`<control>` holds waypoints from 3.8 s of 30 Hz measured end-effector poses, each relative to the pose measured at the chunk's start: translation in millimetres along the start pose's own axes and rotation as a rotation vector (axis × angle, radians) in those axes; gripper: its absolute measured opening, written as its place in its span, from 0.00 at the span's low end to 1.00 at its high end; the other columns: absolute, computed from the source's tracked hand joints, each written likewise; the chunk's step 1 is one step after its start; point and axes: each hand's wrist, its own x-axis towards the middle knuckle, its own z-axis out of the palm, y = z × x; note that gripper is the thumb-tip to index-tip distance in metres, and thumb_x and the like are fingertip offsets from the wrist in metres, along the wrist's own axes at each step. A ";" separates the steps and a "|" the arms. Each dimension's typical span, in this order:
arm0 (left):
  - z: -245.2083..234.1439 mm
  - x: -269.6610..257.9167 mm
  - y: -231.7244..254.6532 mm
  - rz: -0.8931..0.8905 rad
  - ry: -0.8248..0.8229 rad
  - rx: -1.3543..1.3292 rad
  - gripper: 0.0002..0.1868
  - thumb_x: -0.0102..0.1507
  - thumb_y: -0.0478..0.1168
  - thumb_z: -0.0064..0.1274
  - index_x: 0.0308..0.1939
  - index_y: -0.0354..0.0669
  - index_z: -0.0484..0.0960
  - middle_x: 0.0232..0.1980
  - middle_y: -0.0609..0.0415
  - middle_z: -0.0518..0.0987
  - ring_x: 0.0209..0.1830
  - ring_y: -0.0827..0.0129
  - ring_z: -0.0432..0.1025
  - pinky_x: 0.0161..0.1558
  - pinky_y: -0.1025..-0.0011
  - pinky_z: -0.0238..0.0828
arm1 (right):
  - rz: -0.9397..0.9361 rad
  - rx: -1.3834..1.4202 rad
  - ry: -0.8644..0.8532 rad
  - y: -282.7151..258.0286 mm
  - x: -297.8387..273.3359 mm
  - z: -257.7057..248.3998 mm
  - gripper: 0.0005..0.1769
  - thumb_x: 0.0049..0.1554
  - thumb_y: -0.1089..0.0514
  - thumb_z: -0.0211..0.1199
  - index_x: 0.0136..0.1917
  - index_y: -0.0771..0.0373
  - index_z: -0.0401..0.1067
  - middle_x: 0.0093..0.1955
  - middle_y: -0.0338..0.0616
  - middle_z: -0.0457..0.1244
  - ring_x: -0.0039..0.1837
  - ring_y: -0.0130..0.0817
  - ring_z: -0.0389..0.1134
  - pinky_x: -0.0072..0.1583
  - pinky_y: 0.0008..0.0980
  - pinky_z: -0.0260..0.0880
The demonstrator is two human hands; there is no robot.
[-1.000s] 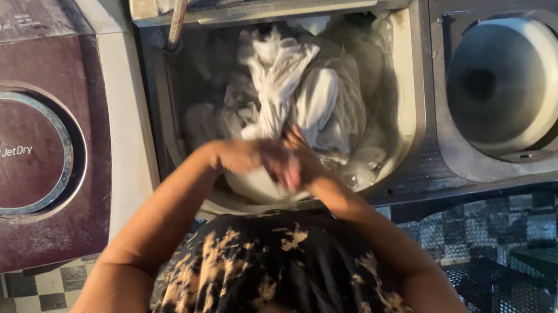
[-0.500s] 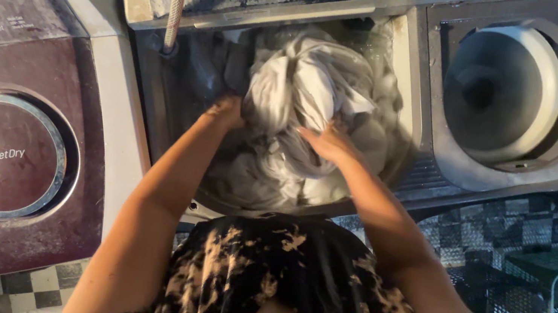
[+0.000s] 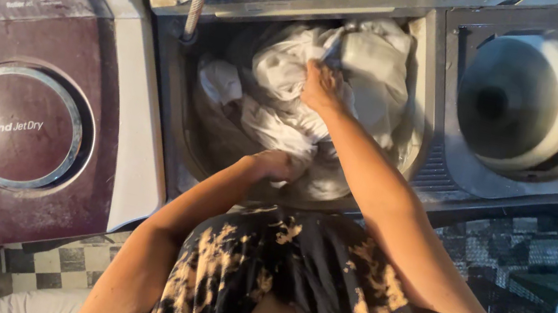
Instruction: The person washes white clothes in a twin-tub washing machine, handling the fabrics by hand in the agitated soapy water, moving them between compartments, and turning the control knobs.
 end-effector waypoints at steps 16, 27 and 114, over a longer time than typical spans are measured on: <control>-139.5 -82.2 -34.2 0.251 1.004 0.258 0.33 0.50 0.50 0.64 0.60 0.52 0.81 0.66 0.42 0.74 0.61 0.41 0.69 0.53 0.45 0.68 | 0.138 0.051 -0.537 -46.6 -208.6 -88.8 0.58 0.48 0.27 0.56 0.76 0.63 0.36 0.76 0.65 0.32 0.77 0.62 0.34 0.73 0.59 0.38; -21.6 53.9 -41.6 0.010 0.154 0.253 0.30 0.58 0.61 0.58 0.54 0.45 0.86 0.61 0.43 0.80 0.64 0.50 0.73 0.65 0.57 0.68 | 0.365 -0.070 -0.250 63.0 -35.4 42.7 0.61 0.58 0.27 0.53 0.82 0.72 0.34 0.87 0.68 0.31 0.86 0.66 0.31 0.82 0.56 0.30; -122.1 98.2 -88.8 -0.172 0.905 -0.424 0.54 0.53 0.68 0.68 0.64 0.25 0.70 0.64 0.24 0.72 0.65 0.38 0.67 0.61 0.52 0.66 | 0.167 -0.066 -0.663 70.9 -90.2 20.6 0.41 0.57 0.30 0.50 0.80 0.43 0.59 0.78 0.70 0.50 0.73 0.68 0.57 0.72 0.56 0.60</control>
